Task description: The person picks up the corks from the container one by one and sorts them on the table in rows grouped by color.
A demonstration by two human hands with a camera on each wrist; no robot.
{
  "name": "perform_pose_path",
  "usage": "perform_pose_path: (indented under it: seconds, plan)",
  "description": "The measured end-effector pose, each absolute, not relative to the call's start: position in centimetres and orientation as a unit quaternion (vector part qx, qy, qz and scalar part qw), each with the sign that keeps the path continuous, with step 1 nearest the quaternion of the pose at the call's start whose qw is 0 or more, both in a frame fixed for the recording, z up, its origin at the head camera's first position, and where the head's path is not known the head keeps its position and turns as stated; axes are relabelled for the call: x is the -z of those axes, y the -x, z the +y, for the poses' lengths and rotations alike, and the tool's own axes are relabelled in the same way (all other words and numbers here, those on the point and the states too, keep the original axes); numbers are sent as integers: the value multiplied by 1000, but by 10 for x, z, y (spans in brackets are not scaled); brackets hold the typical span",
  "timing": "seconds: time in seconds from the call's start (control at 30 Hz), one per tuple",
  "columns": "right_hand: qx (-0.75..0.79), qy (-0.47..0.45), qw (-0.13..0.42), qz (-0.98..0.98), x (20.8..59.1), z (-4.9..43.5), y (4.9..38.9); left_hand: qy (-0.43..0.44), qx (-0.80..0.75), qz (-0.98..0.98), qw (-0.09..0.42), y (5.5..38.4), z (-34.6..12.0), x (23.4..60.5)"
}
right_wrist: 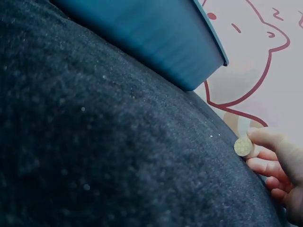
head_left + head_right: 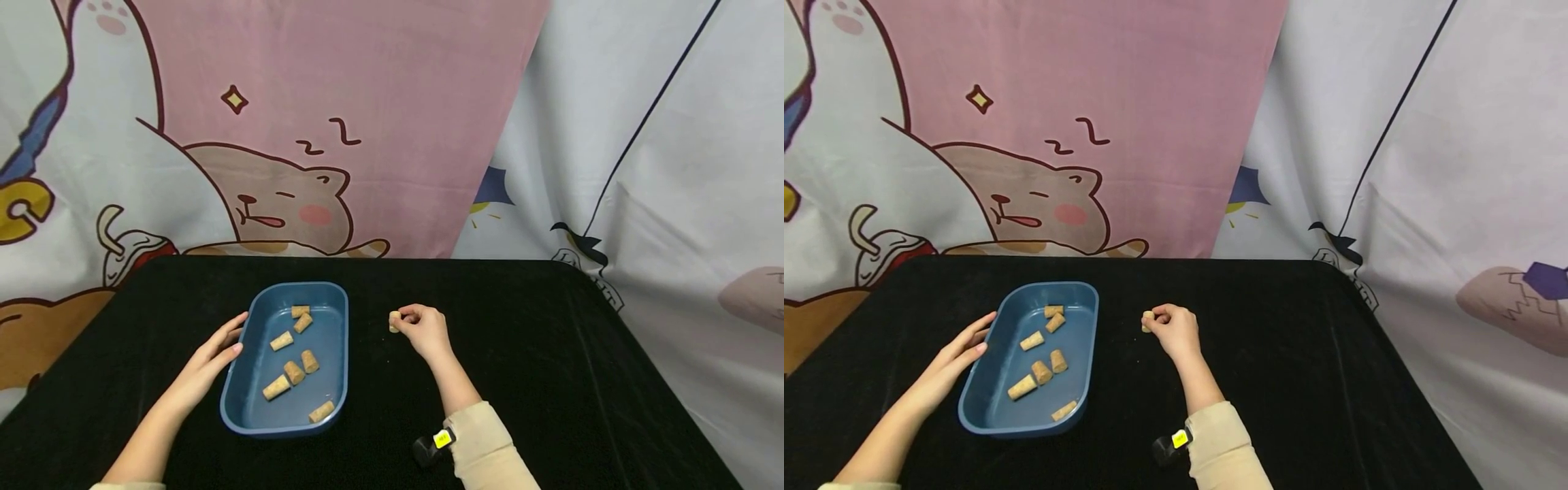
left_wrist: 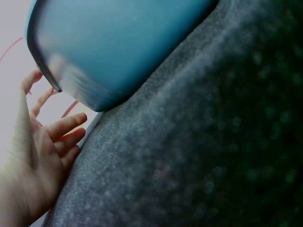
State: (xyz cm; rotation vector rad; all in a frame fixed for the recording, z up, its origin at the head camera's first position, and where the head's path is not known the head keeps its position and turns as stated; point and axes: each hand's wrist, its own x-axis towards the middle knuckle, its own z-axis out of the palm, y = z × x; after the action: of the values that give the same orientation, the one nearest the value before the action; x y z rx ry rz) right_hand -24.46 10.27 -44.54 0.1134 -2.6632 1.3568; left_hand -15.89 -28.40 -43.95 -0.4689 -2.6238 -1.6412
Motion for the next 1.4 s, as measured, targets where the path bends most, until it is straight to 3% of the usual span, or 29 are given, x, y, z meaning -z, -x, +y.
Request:
perform_pose_path:
  seconds: [0.53,1.17,1.4]
  plan:
    - [-479,-114,121,-862,417,101,235,153,526,-837,5,158,-282,439]
    - [-510,-296,71,-805,373,64,200,141,514,-846,3,161,-283,443]
    - [-496,-355,14,-792,371,40,188,143,513,-846,5,162,-285,443]
